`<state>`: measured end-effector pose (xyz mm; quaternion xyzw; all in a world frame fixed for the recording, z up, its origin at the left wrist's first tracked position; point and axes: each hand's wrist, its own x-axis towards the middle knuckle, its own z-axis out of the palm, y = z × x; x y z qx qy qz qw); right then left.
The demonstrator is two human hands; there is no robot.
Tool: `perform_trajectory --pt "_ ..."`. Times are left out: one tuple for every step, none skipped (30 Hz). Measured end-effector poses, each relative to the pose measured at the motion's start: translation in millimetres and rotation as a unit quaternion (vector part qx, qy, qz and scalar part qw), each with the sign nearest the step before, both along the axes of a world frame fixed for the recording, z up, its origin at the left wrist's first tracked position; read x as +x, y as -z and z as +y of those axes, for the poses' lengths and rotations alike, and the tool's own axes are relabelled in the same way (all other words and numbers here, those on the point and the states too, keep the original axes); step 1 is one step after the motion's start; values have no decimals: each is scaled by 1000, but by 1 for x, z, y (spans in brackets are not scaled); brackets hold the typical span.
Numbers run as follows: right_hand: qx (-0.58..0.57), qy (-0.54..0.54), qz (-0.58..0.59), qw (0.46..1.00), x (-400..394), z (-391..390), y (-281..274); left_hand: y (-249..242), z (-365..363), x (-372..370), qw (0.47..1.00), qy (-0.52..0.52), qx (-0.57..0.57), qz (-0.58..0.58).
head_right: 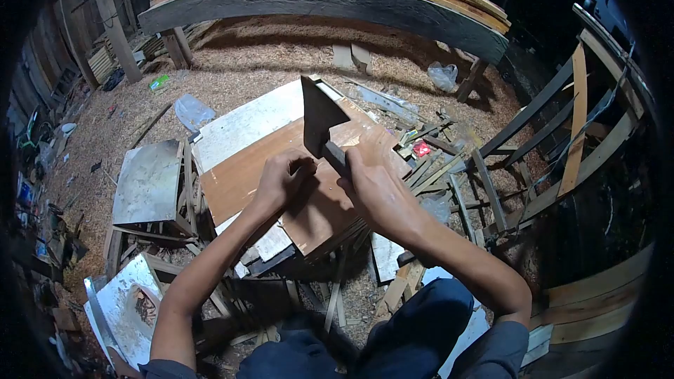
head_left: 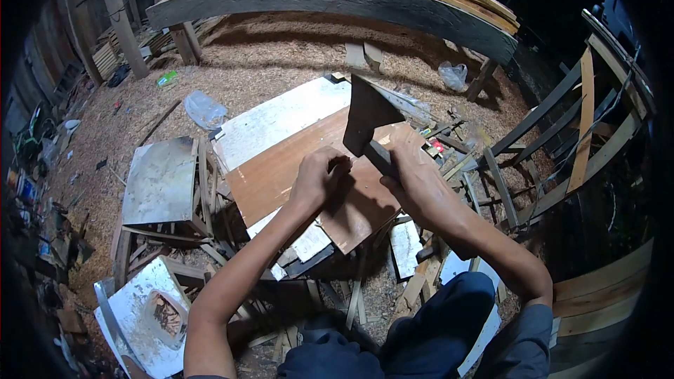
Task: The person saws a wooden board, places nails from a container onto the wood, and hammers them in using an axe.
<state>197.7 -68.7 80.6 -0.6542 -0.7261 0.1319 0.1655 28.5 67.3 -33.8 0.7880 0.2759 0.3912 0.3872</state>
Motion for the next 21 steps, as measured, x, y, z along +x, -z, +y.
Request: perform_trajectory --pt "2 -12 -10 1000 6 4 12 -1 -1 0 1000 -1 6 2" --pt "6 -23 -20 1000 10 5 19 3 0 2 999 -32 9 35" --pt "24 -34 -30 999 9 5 15 0 -1 2 999 -27 -2 31" --pt "43 -45 -41 997 6 6 8 -2 -1 3 999 -23 -13 26" --pt "59 -57 -49 995 4 6 2 -2 -2 2 999 -21 -25 24" --pt "62 -55 -38 996 2 5 -3 -2 -1 2 1000 -17 -2 20" --pt "62 -55 -27 996 1 4 -8 -2 0 2 1000 -15 18 15" --pt "61 -54 -15 997 0 3 -11 0 1 1 999 -13 38 11" --pt "69 -52 -13 996 -2 2 -11 2 2 0 999 -7 45 8" --pt "77 -51 -11 996 -3 2 -12 4 3 1 999 -2 52 4" --pt "86 -49 -8 995 -4 1 -12 5 4 1 998 4 60 1" --pt "72 -45 -5 996 -4 0 -13 6 4 -1 999 -10 53 1" --pt "57 -41 -2 998 -4 -2 -14 6 3 -3 999 -25 46 0" --pt "44 -37 0 998 -4 -2 -15 5 4 -5 998 -40 40 -1" --pt "39 -33 0 999 -3 -3 -15 0 4 -6 990 -100 94 42" --pt "33 -29 -1 999 -1 -2 -14 -6 4 -9 973 -158 146 86" --pt "24 -25 -1 999 1 -1 -12 -11 3 -11 948 -215 195 130" --pt "14 -24 5 1000 3 0 -10 -6 6 -8 939 -245 195 141" --pt "5 -21 11 1000 6 3 -7 -3 7 -2 927 -271 193 175" --pt "-7 -18 18 1000 7 6 -7 2 6 4 912 -296 188 210" --pt "-9 -20 9 1000 6 9 -10 2 4 8 897 -320 181 246"
